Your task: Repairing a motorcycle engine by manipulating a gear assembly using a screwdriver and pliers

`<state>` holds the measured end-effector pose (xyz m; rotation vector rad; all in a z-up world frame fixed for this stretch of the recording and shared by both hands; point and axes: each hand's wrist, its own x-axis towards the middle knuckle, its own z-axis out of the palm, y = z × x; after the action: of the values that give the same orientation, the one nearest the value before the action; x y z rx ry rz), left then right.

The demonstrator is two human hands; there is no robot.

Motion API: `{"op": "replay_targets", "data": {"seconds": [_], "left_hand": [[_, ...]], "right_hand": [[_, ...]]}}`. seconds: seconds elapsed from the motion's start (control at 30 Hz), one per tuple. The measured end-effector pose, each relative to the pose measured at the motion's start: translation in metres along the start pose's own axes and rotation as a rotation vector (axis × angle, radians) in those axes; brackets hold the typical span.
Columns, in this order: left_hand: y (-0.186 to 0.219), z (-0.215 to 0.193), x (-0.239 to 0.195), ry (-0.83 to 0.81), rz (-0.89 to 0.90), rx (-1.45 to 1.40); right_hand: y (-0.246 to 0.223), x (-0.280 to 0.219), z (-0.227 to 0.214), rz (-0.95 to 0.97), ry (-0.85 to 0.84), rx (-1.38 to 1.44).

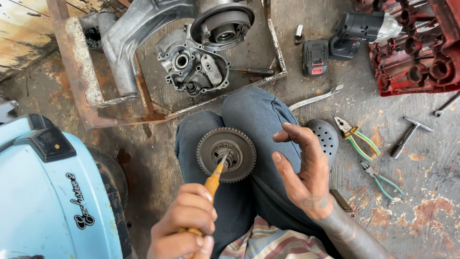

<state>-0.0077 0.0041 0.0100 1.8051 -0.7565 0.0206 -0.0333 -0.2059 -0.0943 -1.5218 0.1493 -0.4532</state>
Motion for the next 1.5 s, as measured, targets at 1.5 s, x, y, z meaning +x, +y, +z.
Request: {"op": "replay_targets", "data": {"seconds": [1.5], "left_hand": [[-0.038,0.02,-0.105,-0.055,-0.057,-0.171]], "right_hand": [[-0.011,-0.059,0.062,1.06,-0.281,0.972]]}}
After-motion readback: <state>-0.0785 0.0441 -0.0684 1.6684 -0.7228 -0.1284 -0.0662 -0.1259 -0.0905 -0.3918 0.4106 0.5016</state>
